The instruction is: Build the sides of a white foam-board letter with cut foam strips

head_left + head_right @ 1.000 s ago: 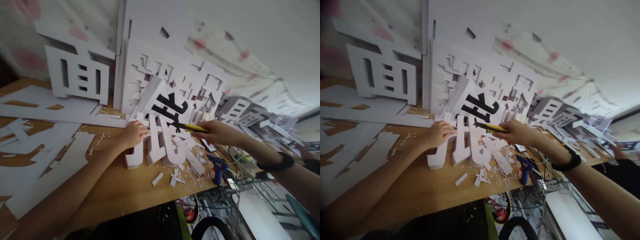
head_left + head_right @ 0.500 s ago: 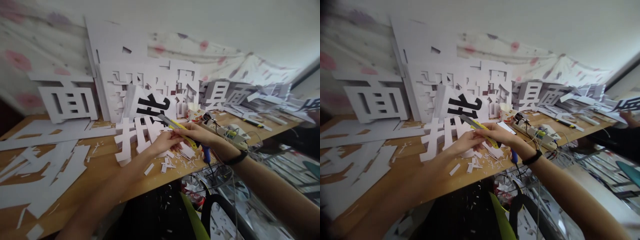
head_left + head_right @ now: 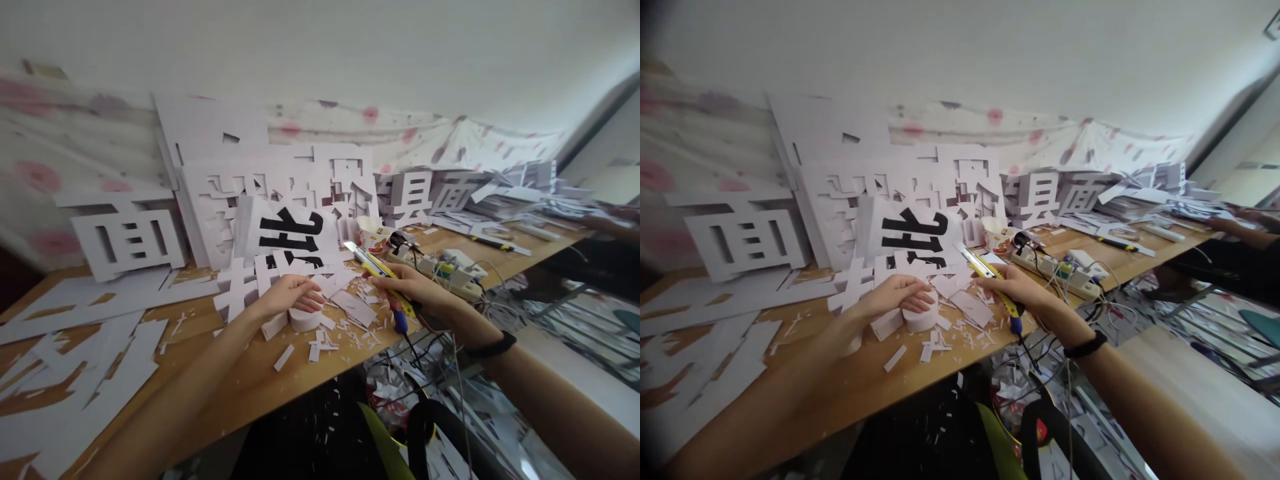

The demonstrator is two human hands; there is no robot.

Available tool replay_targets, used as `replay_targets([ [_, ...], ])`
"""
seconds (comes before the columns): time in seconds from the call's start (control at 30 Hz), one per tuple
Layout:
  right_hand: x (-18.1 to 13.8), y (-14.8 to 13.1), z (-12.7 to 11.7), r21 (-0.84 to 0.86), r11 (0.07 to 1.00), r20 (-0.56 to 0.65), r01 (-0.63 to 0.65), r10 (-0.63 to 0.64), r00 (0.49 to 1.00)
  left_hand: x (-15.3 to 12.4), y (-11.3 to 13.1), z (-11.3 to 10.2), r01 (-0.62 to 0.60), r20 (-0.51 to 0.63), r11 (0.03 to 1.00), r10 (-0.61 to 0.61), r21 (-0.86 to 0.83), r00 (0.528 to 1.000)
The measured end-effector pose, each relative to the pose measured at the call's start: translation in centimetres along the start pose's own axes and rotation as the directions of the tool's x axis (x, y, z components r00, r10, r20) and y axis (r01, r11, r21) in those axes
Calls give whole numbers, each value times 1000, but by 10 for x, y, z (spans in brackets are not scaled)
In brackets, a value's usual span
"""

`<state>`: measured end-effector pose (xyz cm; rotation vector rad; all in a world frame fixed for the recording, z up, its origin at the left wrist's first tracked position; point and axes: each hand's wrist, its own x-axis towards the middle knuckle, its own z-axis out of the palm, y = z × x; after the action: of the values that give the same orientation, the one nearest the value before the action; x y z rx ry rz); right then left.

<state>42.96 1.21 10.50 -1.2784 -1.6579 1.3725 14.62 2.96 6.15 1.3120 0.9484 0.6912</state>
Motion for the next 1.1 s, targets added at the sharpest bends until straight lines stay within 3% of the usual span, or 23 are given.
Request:
replay_targets([
  [0.1, -6, 9, -3, 233, 972, -82, 20, -1, 997, 3, 7, -8, -25, -22, 996, 27, 90, 999],
  [0.2, -1, 16, 11, 458, 886, -107, 70, -24, 994, 7, 13, -5, -77, -52, 990, 83, 122, 995],
  [0.4, 28, 13, 63, 634, 771, 14, 64, -94, 995, 5, 33, 15, -157, -112, 984, 147, -84, 983],
  [0.57, 30, 8, 70, 717, 695, 87, 47, -157, 984, 0, 38, 12, -274, -298, 949, 220, -155, 929],
  [0.63, 26, 8, 67, 740, 672, 131, 23, -178, 975, 0, 32, 14, -244, -229, 953, 201, -181, 953],
  [0.7, 21, 9, 66, 757, 654, 169, -5, -189, 967, 2, 24, 22, -217, -36, 956, 215, -195, 976],
  [0.8, 15, 11, 67, 774, 631, 206, -44, -186, 961, 11, 9, 40, -252, 210, 952, 285, -174, 935],
  [0.93, 9, 12, 65, 803, 587, 239, -100, -164, 957, 22, -5, 55, -278, 180, 954, 294, -109, 939],
  [1.1, 6, 10, 57, 834, 501, 324, -233, -101, 941, 23, -6, 51, -209, 177, 973, 225, -102, 958],
])
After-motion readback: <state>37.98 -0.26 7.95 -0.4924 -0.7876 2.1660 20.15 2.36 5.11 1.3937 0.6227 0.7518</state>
